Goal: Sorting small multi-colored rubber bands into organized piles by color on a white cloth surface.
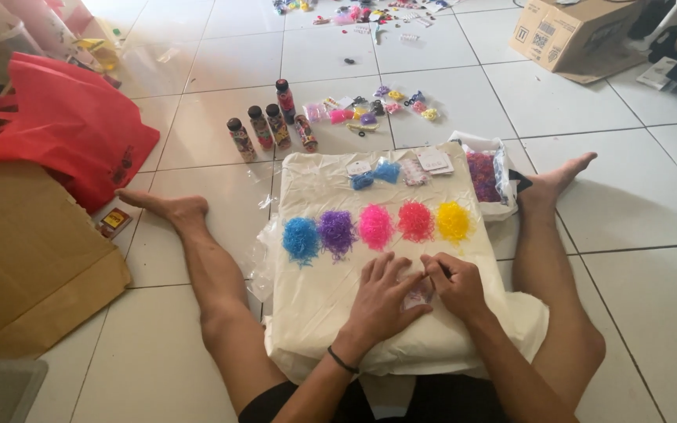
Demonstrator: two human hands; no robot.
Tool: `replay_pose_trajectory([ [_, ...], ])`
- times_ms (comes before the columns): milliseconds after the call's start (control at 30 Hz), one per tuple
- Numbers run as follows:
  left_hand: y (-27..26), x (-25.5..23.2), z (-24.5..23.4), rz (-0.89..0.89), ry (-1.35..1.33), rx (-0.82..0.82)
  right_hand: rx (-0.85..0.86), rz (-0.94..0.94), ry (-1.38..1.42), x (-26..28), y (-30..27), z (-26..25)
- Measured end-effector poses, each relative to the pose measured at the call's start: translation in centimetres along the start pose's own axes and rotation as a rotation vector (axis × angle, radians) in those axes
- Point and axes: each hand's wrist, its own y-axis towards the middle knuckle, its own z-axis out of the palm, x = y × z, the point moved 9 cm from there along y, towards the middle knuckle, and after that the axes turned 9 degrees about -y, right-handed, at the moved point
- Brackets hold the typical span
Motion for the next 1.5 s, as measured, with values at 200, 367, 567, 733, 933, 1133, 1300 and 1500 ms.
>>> replay_pose_trajectory([
  [200,0.0,-2.2,-2.9,0.069,-0.039,-0.133,0.017,0.027,0.071,1.7,-0.4,-0.6],
  [367,-0.4,-1.5,-2.7,0.02,-0.119,-0.136,-0.005,-0.018,0.062,1.7,-0.6,-0.5],
  [567,-0.2,-1.8,-1.7,0.005,-0.026,-0.01,-0.03,0.004,0.111,1.7,-0.5,-1.0],
  [733,-0.3,-1.7,-1.3,-0.001,0.013,0.014,-0.093,0.078,0.165,0.9,-0.6,-1.2],
  [933,-0.7,-0.6,-1.8,0.01,-0.099,-0.092,-0.053,0.016,0.104,1.2,-0.7,-1.0],
  [1133,-0.6,2.1,-2.6,-0.11,-0.48,-0.189,-0.026,-0.167,-0.035,4.8,-0.8,-1.8],
  [1300,-2.3,1.7,-7.0,0.06,-0.474,-0.357,0.073,-0.458,-0.094,5.5,-2.4,0.0],
  [1500,-4.3,4.2,-6.8,-0.019,-0.375,-0.208,0.048,-0.582,-0.166,6.9,-3.0,0.1],
])
